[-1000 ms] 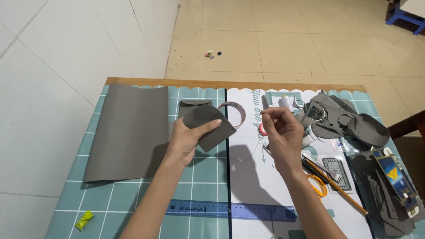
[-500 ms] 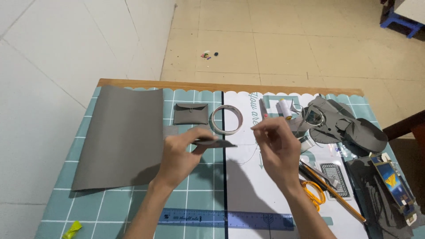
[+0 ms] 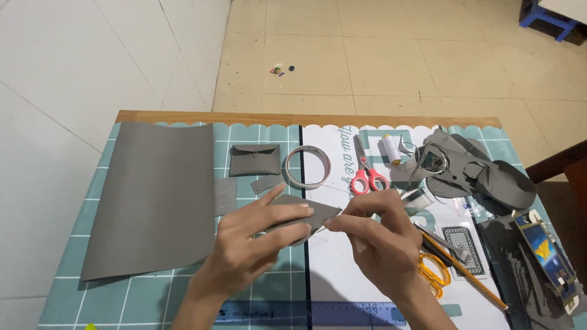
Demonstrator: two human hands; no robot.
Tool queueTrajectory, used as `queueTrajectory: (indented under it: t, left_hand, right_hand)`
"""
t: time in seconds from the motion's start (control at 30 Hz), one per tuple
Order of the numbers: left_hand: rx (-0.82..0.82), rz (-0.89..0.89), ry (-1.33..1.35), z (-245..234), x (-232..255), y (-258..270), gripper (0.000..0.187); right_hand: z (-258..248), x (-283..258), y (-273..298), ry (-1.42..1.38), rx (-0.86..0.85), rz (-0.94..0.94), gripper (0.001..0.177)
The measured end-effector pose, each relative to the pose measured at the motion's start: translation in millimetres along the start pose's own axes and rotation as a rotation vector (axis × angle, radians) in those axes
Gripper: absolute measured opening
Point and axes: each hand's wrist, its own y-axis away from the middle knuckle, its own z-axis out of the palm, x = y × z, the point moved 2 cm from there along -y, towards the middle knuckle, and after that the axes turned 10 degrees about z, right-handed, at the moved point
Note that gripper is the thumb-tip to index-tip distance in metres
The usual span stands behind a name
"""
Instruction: Hand-sewing a small grey leather pouch using a needle and thread on a workshop table.
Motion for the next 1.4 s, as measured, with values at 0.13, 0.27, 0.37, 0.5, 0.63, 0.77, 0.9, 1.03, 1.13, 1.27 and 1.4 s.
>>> queueTrajectory:
  t: [0.13, 0.27, 0.37, 0.5, 0.63, 0.77, 0.9, 1.03, 1.13, 1.27, 1.4]
  left_hand:
    - [0.022, 0.025, 0.013, -1.0, -0.4, -1.0, 0.032]
    - [0.006, 0.038, -0.018, -0.6, 0.6, 1.0, 0.021]
    - [0.026, 0.050, -0.032, -2.3, 1.8, -2.6, 0.018]
    - [0.033, 0.046, -0.059, -2.7, 1.2, -2.8, 0.021]
    - [0.026, 0.015, -0.043, -0.2, -3.9, 2.6, 0.025]
    - [0.038, 0.011, -0.043, 2.8, -6.0, 5.5, 0.027]
    - [0.039, 0.020, -0.048, 4.7, -6.1, 7.6, 0.024]
    - [0.034, 0.018, -0.047, 5.0, -6.5, 8.1, 0.022]
    - [0.018, 0.002, -0.017, 4.4, -6.2, 8.8, 0.017]
    - [0.032, 0.005, -0.015, 2.8, -5.2, 6.7, 0.019]
    - [0.012, 0.000, -0.013, 2.4, -7.1, 8.8, 0.018]
  right_hand:
    - [-0.3, -2.6, 0.4, 0.004, -0.019, -0.041, 0.027]
    - [0.3, -0.1, 4.6, 0.067, -0.069, -0.078, 0.023]
    - [1.6, 2.7, 5.8, 0.094, -0.087, -0.109, 0.024]
    - [1.5, 3.3, 5.3, 0.084, -0.089, -0.112, 0.024]
    - [4.1, 5.5, 6.3, 0.101, -0.074, -0.095, 0.025]
    - [7.2, 8.5, 7.5, 0.084, -0.060, -0.058, 0.029]
    - [7.7, 8.0, 6.4, 0.064, -0.058, -0.038, 0.029]
    - [8.7, 9.9, 7.8, 0.066, -0.066, -0.053, 0.031]
    - [9.8, 10.4, 8.1, 0.072, -0.069, -0.061, 0.028]
    - [10.3, 8.2, 7.1, 0.067, -0.077, -0.082, 0.025]
    - [10.6, 8.8, 8.3, 0.072, -0.083, -0.084, 0.027]
